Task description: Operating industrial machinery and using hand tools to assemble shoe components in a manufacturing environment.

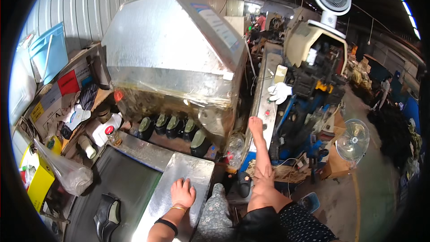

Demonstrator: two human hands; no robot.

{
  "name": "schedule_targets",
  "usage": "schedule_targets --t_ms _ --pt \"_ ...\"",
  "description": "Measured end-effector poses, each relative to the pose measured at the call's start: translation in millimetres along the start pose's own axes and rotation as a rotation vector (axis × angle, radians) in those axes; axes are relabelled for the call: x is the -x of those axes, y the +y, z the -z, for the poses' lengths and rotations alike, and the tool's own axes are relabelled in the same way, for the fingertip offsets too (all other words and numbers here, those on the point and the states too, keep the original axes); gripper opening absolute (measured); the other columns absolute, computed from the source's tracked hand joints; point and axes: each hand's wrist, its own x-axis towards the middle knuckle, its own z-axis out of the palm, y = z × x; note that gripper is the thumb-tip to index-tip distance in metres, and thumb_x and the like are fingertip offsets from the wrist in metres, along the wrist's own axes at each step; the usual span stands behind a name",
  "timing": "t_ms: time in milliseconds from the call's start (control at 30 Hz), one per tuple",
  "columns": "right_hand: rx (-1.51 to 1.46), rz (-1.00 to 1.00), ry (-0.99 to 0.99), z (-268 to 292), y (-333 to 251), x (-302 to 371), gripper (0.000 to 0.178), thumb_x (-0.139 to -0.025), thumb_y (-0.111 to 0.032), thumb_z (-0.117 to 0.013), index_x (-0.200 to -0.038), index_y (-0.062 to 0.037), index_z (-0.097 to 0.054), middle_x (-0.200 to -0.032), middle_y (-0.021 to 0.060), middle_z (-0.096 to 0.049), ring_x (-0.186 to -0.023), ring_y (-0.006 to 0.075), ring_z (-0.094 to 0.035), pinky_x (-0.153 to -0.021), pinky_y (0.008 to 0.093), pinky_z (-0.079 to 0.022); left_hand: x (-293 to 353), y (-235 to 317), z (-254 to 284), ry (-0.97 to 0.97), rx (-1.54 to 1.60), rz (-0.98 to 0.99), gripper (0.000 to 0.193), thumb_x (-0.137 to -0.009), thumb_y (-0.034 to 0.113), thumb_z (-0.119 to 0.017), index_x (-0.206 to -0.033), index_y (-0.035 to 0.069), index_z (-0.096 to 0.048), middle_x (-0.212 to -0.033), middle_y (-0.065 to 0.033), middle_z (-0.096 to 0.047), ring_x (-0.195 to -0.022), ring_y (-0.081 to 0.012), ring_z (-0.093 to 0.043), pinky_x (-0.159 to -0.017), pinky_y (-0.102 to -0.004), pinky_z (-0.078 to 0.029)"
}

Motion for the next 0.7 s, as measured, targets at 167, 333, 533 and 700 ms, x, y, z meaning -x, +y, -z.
schedule_targets --t_ms 167,333,533,700 --pt "0.151 -0.589 0.094 82.7 110.6 182.9 0.048 -0.083 -0.040 -0.060 -0.129 -0.0276 -0.063 -0.159 -0.0004 -0.027 -0.148 0.0415 -0.005 -0.109 0.0717 -0.015 -26.4 166.8 -31.7 0.063 0.442 -0.358 0.044 -0.083 0.032 -0.059 -0.117 0.006 -0.063 -0.123 -0.0169 -0.057 -0.114 -0.0360 -0.051 -0.099 -0.0467 -0.040" --pt "0.156 -0.285 -0.090 95.8 162.1 162.2 0.040 -0.088 -0.039 -0.055 -0.124 -0.0264 -0.067 -0.143 0.0009 -0.053 -0.143 0.0218 -0.032 -0.111 0.0596 -0.027 -24.7 164.2 -33.1 0.082 0.433 -0.385 0.041 -0.082 0.031 -0.060 -0.114 0.006 -0.064 -0.121 -0.0165 -0.059 -0.111 -0.0367 -0.053 -0.096 -0.0468 -0.043" --pt "-0.204 -0.365 0.016 69.9 147.8 147.0 0.046 -0.088 -0.051 -0.053 -0.120 -0.0215 -0.069 -0.130 0.0070 -0.063 -0.124 0.0299 -0.055 -0.109 0.0421 -0.036 -18.2 148.3 -42.9 0.204 0.457 -0.393 0.039 -0.078 0.030 -0.063 -0.107 0.005 -0.066 -0.113 -0.0182 -0.061 -0.103 -0.0382 -0.056 -0.091 -0.0469 -0.045" --pt "-0.162 -0.365 0.064 53.7 105.3 165.7 0.043 -0.092 -0.046 -0.044 -0.120 -0.0235 -0.069 -0.131 0.0039 -0.063 -0.125 0.0235 -0.054 -0.112 0.0464 -0.026 -15.9 149.8 -40.8 0.097 0.390 -0.415 0.045 -0.088 0.034 -0.056 -0.120 0.002 -0.062 -0.125 -0.0274 -0.056 -0.110 -0.0465 -0.053 -0.100 -0.0507 -0.041"
